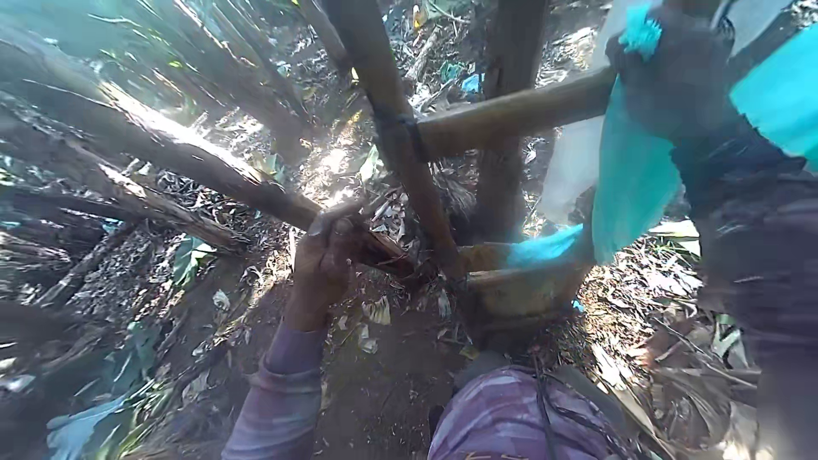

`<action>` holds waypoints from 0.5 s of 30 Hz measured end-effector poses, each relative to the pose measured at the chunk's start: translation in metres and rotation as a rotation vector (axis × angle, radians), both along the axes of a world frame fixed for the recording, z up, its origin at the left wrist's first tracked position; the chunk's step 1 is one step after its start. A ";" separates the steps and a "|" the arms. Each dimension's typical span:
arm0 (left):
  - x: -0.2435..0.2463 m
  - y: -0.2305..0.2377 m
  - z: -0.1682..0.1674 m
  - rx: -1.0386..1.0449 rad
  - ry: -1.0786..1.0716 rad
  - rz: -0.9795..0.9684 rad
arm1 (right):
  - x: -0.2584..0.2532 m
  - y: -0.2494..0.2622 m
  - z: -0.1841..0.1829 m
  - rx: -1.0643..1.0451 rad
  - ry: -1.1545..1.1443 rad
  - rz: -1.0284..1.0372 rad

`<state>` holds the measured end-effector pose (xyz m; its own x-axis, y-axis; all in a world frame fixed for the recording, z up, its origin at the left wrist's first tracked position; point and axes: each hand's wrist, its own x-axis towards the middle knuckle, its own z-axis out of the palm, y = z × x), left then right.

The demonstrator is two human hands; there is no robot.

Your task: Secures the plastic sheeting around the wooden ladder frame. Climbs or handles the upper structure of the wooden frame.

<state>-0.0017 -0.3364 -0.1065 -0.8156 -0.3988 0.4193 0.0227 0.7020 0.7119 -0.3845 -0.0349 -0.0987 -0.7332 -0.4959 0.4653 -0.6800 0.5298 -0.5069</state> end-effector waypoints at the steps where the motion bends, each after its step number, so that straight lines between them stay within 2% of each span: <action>1: -0.005 -0.002 0.001 0.092 0.036 0.008 | -0.005 -0.009 -0.007 0.049 0.010 -0.043; 2: -0.011 -0.002 0.003 0.146 0.065 0.024 | -0.008 -0.016 -0.014 0.067 0.014 -0.086; 4: -0.021 -0.003 0.007 0.091 0.091 0.030 | -0.012 -0.022 -0.021 0.060 0.038 -0.136; 6: -0.031 -0.001 0.025 -0.173 0.084 0.051 | -0.012 -0.024 -0.025 0.024 0.072 -0.144; 8: -0.040 0.008 0.068 -0.574 -0.037 0.120 | -0.011 -0.023 -0.025 -0.014 0.099 -0.129; 10: -0.051 0.024 0.118 -0.888 -0.169 0.178 | -0.013 -0.022 -0.025 -0.036 0.110 -0.104; 13: -0.068 0.046 0.178 -1.209 -0.330 0.207 | -0.017 -0.020 -0.032 -0.096 0.147 -0.041; 15: -0.087 0.057 0.203 -1.351 -0.434 0.264 | -0.020 -0.014 -0.046 -0.141 0.247 0.016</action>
<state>-0.0891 -0.2793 0.0966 -0.9408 -0.0618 0.3333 -0.2534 0.7811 -0.5706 -0.4047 -0.0493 -0.1446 -0.5815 -0.4240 0.6943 -0.7998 0.4542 -0.3925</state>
